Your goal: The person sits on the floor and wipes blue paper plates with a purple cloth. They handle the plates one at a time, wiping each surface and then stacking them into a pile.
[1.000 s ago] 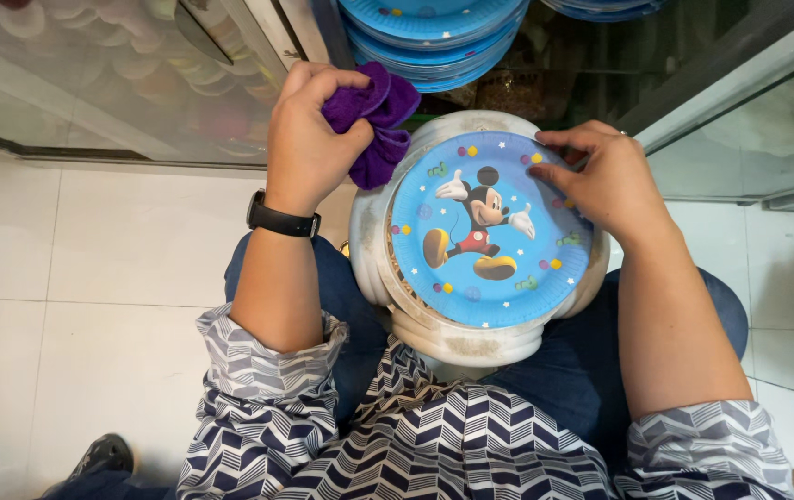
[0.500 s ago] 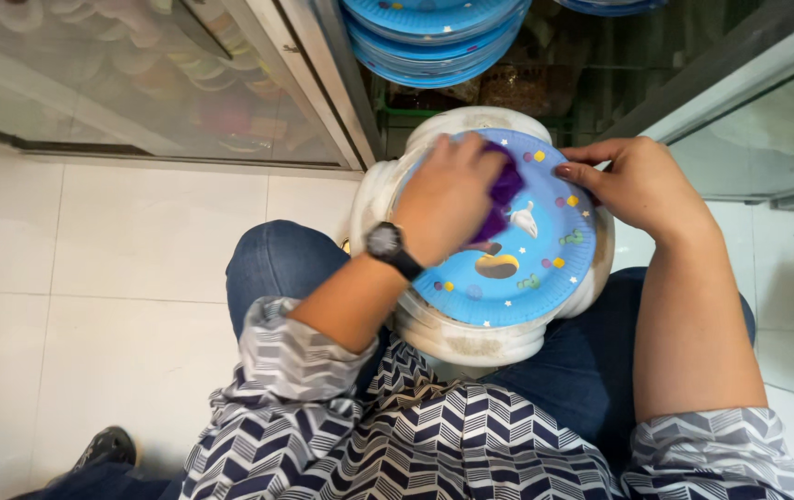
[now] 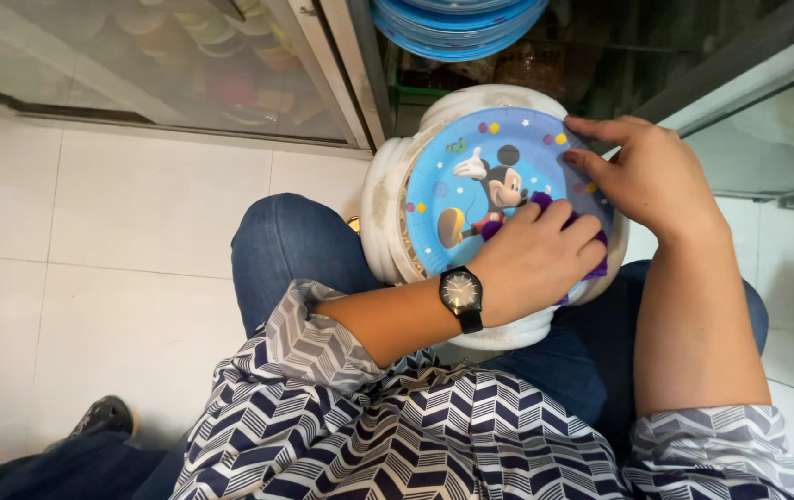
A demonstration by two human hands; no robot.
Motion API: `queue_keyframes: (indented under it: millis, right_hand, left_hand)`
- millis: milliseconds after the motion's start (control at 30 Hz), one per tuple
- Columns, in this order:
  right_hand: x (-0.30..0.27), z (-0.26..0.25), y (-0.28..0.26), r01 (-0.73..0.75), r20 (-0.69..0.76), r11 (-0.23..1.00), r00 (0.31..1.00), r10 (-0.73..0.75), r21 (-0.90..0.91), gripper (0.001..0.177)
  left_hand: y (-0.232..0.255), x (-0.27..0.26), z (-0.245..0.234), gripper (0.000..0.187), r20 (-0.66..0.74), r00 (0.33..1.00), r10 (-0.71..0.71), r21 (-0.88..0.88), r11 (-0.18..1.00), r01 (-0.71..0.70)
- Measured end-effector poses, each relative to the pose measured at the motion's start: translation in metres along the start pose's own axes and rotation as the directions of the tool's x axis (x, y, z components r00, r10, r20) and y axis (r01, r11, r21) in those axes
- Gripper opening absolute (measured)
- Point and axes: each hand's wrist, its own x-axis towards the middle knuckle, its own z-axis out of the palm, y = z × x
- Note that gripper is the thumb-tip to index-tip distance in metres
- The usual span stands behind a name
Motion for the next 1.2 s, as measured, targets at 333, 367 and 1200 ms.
queue_keyframes:
  millis: [333,367,1200]
  right_hand:
    - [-0.008,-0.006,0.001,0.023,0.032,0.999,0.999,-0.024,0.022,0.036]
    - [-0.011,-0.008,0.005,0.057,0.046,0.996,0.997,-0.061,0.073,0.047]
    - [-0.005,-0.016,-0.016,-0.161,0.175,0.983,0.974,0.145,0.083,0.064]
  left_hand:
    - [-0.009,0.0,0.005,0.007,-0.03,1.0,0.004,-0.042,0.999,-0.005]
    - [-0.016,0.002,0.006,0.008,0.015,1.0,-0.02,-0.066,0.998,0.021]
    - [-0.172,-0.03,-0.153,0.079,0.752,0.454,-0.478,0.223,0.833,0.507]
